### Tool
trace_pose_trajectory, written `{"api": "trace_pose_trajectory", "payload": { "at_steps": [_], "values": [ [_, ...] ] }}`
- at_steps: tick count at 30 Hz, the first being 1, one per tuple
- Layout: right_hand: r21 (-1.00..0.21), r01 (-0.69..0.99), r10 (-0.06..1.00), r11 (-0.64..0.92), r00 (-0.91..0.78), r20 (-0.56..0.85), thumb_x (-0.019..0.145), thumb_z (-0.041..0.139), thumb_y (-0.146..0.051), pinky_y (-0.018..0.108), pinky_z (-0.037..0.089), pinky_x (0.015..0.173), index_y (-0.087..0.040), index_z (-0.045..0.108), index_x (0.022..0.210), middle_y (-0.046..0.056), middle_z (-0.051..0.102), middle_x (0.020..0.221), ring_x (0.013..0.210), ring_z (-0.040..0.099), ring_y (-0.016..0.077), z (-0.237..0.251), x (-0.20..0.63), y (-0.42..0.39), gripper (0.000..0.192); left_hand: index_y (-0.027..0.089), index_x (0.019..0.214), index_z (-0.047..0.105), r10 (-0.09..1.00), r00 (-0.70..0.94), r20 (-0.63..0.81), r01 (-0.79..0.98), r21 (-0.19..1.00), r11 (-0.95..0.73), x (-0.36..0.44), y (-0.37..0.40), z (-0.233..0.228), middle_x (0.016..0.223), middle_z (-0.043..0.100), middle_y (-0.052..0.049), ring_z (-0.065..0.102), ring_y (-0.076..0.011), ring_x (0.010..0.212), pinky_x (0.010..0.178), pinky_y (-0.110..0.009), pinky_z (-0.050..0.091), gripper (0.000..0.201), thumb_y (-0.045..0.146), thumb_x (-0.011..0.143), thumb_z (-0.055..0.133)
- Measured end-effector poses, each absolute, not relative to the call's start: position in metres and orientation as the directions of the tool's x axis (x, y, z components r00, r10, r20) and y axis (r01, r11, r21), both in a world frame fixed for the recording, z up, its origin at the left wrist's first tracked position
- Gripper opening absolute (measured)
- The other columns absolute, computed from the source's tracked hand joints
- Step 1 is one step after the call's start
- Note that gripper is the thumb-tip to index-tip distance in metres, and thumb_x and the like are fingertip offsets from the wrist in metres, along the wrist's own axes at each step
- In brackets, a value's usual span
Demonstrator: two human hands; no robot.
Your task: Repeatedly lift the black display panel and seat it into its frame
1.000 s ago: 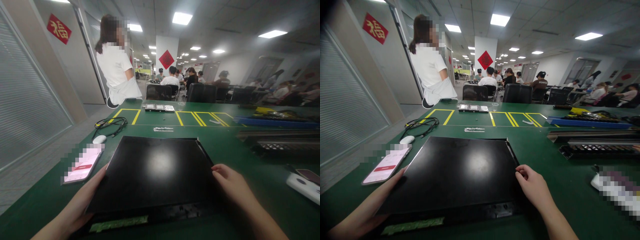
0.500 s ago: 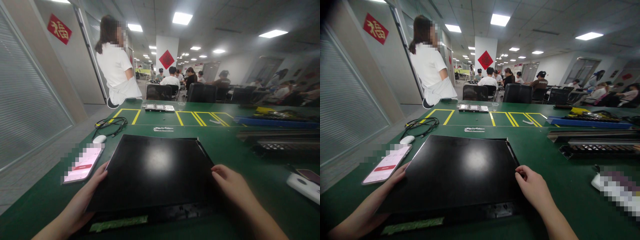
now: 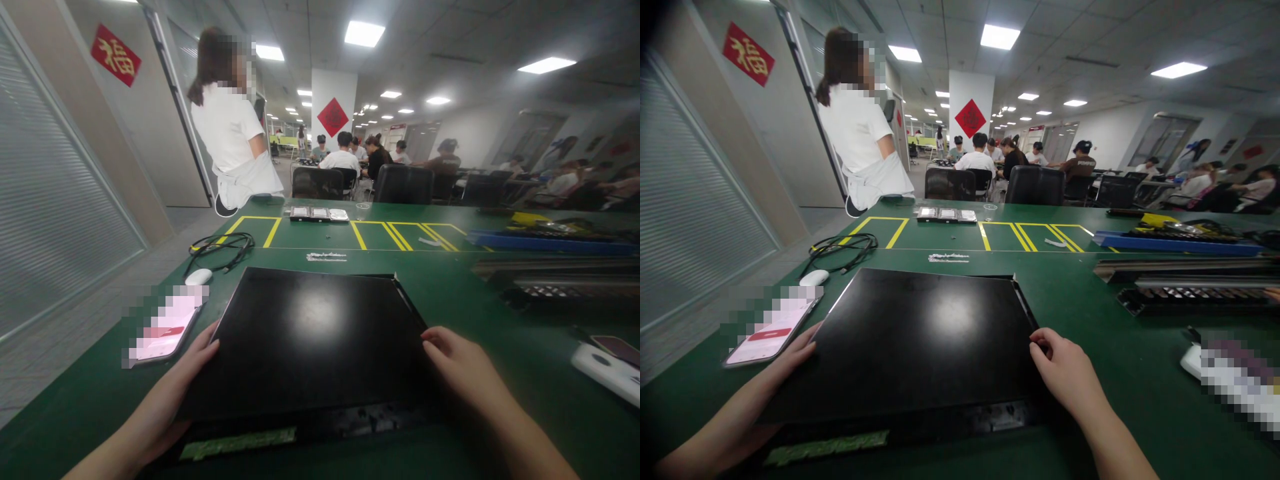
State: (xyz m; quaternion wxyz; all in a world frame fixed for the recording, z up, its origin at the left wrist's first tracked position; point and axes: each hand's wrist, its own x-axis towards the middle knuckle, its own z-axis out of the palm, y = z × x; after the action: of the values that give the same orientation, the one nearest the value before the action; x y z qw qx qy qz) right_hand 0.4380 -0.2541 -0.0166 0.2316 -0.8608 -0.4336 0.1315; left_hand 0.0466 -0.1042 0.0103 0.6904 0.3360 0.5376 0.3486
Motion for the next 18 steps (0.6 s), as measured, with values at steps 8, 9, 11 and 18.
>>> {"api": "trace_pose_trajectory", "payload": {
  "at_steps": [8, 9, 11, 18],
  "values": [
    [-0.497, 0.681, 0.799, -0.538, 0.6, -0.042, 0.083, 0.045, -0.044, 0.034, 0.049, 0.072, -0.026, 0.07, 0.093, 0.004, 0.077, 0.091, 0.085, 0.071, 0.024, -0.0133, 0.4361, -0.254, 0.032, 0.039, 0.146, 0.051, 0.835, 0.202, -0.511, -0.118, 0.834, 0.539, 0.0432, -0.1028, 0.0073, 0.147, 0.061, -0.005, 0.067, -0.0342, 0.118, 0.098, -0.045, 0.054, 0.071, 0.046, 0.08, 0.076],
    [-0.494, 0.683, 0.8, -0.538, 0.599, -0.042, 0.083, 0.045, -0.044, 0.034, 0.049, 0.072, -0.027, 0.07, 0.093, 0.004, 0.077, 0.091, 0.085, 0.071, 0.0239, -0.0133, 0.4361, -0.2541, 0.032, 0.039, 0.146, 0.051, 0.834, 0.205, -0.512, -0.118, 0.833, 0.54, 0.0431, -0.1024, 0.0073, 0.147, 0.061, -0.005, 0.067, -0.0342, 0.118, 0.098, -0.045, 0.054, 0.072, 0.045, 0.08, 0.076],
    [-0.491, 0.688, 0.802, -0.534, 0.597, -0.035, 0.083, 0.045, -0.044, 0.034, 0.049, 0.073, -0.027, 0.07, 0.093, 0.003, 0.077, 0.091, 0.085, 0.071, 0.024, -0.0138, 0.4366, -0.2541, 0.032, 0.04, 0.147, 0.049, 0.834, 0.195, -0.517, -0.113, 0.832, 0.542, 0.0432, -0.1018, 0.007, 0.147, 0.061, -0.005, 0.068, -0.0342, 0.117, 0.098, -0.046, 0.054, 0.073, 0.042, 0.08, 0.077],
    [-0.539, 0.661, 0.788, -0.523, 0.616, -0.009, 0.08, 0.049, -0.044, 0.034, 0.05, 0.072, -0.027, 0.07, 0.096, 0.004, 0.078, 0.096, 0.085, 0.072, 0.0236, -0.0166, 0.4398, -0.2536, 0.032, 0.038, 0.149, 0.048, 0.829, 0.198, -0.523, -0.103, 0.83, 0.549, 0.043, -0.1016, 0.0059, 0.144, 0.064, -0.006, 0.069, -0.033, 0.114, 0.099, -0.043, 0.053, 0.077, 0.044, 0.078, 0.078]
  ]
}}
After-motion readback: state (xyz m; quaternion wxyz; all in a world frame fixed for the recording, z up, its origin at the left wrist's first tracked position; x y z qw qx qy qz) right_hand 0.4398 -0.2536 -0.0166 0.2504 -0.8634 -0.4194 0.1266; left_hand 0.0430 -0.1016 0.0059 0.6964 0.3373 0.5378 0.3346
